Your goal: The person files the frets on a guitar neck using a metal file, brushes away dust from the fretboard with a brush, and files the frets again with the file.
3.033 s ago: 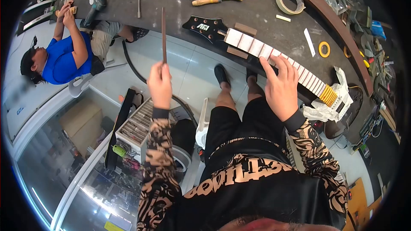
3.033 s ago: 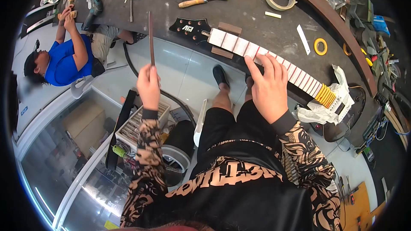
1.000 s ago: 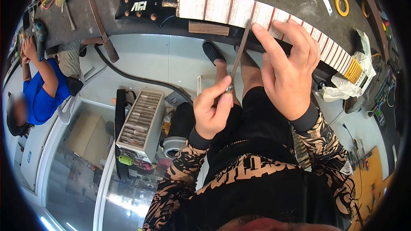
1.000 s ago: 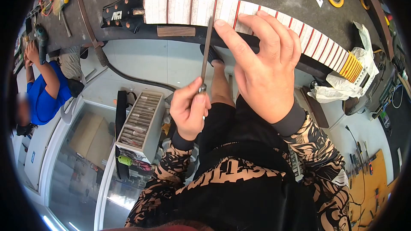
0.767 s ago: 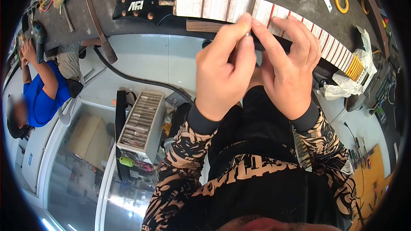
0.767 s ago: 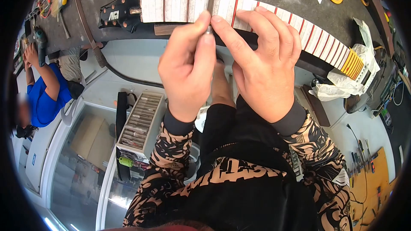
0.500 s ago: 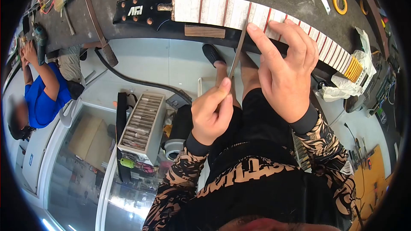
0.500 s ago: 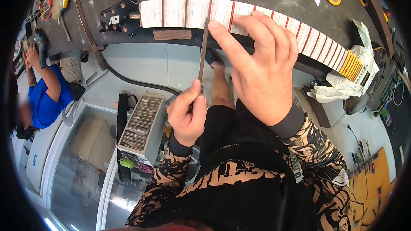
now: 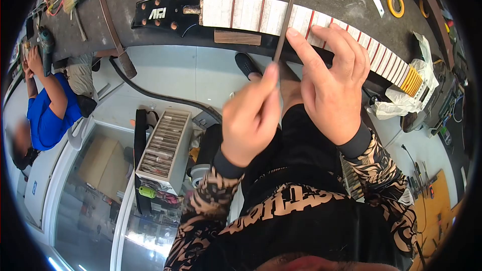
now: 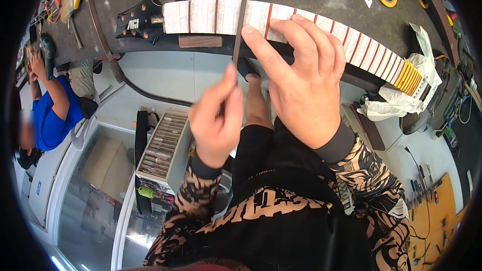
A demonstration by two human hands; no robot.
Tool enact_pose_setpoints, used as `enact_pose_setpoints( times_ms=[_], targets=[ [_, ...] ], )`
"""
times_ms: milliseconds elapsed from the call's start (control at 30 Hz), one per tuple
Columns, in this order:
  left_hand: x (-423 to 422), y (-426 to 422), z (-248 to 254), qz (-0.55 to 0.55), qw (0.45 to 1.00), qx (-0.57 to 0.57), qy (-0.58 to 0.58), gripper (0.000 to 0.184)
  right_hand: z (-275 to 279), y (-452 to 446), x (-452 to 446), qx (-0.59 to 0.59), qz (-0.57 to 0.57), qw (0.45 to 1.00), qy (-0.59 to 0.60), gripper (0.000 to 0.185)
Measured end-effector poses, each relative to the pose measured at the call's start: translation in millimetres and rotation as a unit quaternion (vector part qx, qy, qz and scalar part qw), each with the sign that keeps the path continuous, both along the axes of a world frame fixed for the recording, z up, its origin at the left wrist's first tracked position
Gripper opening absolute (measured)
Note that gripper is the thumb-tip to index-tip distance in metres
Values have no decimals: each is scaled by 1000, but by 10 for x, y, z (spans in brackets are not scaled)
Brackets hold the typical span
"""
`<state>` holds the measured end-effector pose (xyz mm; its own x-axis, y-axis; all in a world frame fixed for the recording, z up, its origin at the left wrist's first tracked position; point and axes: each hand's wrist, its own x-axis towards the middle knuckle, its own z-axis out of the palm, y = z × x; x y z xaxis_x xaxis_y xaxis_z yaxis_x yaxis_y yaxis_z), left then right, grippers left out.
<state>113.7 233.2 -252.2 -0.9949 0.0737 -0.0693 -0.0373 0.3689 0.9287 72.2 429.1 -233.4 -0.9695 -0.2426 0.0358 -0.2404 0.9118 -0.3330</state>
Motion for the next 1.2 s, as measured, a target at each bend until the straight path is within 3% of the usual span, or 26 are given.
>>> enact_pose_setpoints(
  times_ms=[133,267,333,533,733,767,933,1033,1067,1167,1200],
  targets=[
    [-470,197,-103,14,998,33,42,53,-66,-18,18,3,-8,1000,24,90],
    [357,-122,20,-7,1000,-19,3,45,43,-8,-17,7,7,1000,-10,78],
    [512,-193,8,-20,999,-39,-2,51,-29,-3,7,1,-2,1000,6,85],
    [-481,220,-108,1,996,11,85,48,-75,-15,25,5,-7,1000,27,89],
    [475,-147,-39,-21,998,-52,34,52,-89,-3,10,-1,-5,1000,25,89],
    [545,-203,16,-39,997,-67,-19,44,-88,3,12,-1,-5,1000,25,89],
    [-476,235,-165,0,994,-11,106,56,-95,-6,11,6,-8,999,32,90],
    [-162,112,-32,-5,997,-57,43,44,-85,2,4,8,-2,1000,27,90],
    [97,16,-59,-13,996,-68,62,46,-76,-2,12,7,-2,1000,24,89],
    [545,-197,92,-47,995,-76,-35,47,27,4,-4,15,9,1000,-10,81],
    [414,-141,98,-41,996,-77,-5,46,0,11,4,10,4,1000,2,84]
  ],
)
